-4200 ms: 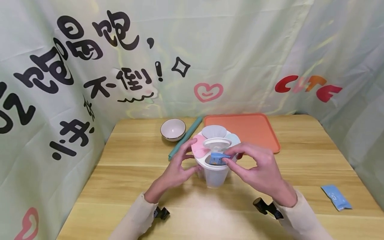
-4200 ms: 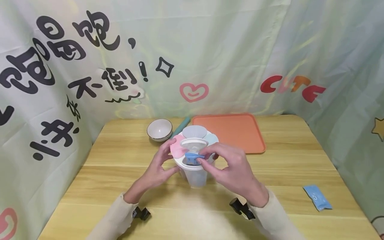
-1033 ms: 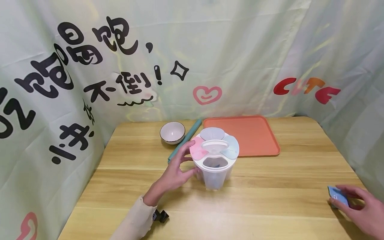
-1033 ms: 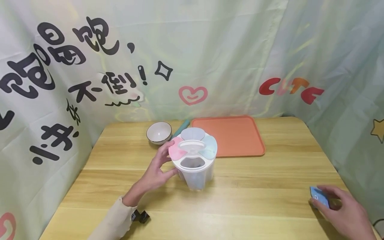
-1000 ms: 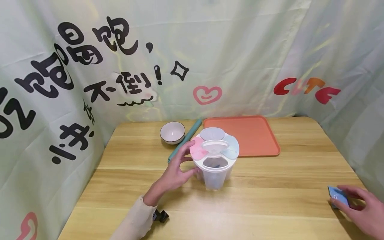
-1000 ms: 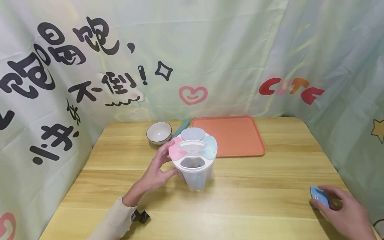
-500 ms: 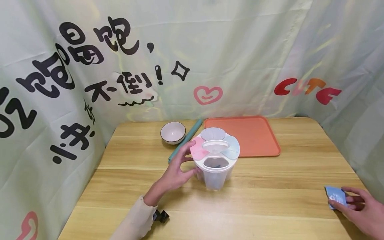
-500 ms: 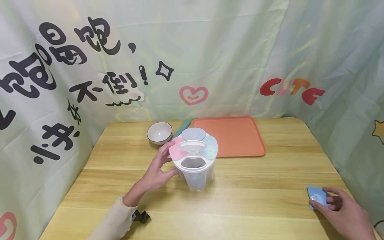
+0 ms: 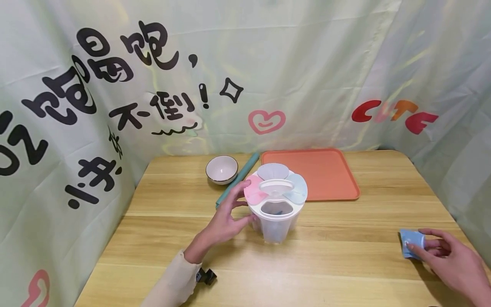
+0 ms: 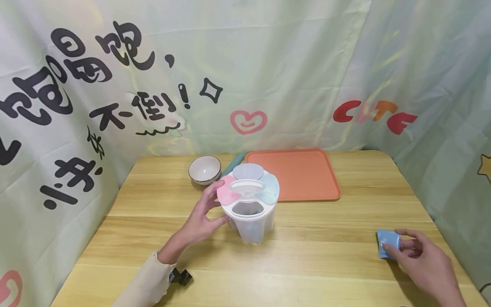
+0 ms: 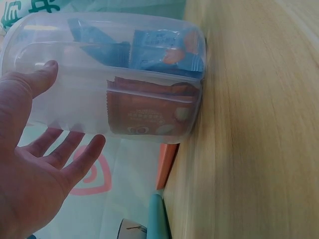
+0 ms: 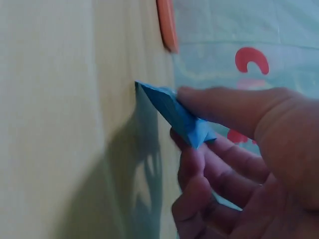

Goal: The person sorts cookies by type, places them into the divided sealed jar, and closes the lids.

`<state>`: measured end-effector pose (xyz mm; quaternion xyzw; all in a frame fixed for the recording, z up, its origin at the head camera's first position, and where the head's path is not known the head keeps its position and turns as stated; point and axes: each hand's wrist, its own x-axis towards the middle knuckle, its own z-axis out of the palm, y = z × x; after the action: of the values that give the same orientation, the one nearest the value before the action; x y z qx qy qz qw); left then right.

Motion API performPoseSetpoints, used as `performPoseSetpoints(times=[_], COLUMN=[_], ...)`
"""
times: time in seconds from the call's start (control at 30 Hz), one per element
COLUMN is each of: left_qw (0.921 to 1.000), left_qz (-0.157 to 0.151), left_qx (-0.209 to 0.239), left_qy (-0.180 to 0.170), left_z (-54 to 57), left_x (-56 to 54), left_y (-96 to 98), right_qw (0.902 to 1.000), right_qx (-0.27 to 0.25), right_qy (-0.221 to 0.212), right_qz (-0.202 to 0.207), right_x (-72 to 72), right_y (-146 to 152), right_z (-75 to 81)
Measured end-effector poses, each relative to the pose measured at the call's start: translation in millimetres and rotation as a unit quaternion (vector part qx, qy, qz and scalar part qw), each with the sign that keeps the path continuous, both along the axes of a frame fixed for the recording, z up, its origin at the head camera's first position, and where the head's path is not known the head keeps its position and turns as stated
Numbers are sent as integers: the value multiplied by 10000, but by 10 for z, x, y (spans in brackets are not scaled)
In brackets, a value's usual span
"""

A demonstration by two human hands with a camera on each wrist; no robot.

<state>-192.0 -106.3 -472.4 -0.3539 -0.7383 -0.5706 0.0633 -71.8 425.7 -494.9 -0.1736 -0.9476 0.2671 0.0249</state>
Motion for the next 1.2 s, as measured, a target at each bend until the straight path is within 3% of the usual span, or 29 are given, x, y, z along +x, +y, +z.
performPoseSetpoints(times=[0.2,0.47,0.7,1.2], left_qw=[10000,10000,10000,10000], left_qz=[0,-12,-14,22], left_qx=[-14,33,46,-31], left_qy=[-47,2,61,29], left_z=[5,6,-1,-7], left_x=[12,6,-5,-11], left_y=[-6,1,4,7], right_qw=[9953,9766,9495,8942], right_qx=[-452,-942,-1082,-1575], right_qy=[857,1920,2762,3636], right_qz=[12,204,1023,2081], right_x=[-54,-159,-292,-498], right_y=[-179,-582,-961,-1482], right_z=[154,501,794,1155])
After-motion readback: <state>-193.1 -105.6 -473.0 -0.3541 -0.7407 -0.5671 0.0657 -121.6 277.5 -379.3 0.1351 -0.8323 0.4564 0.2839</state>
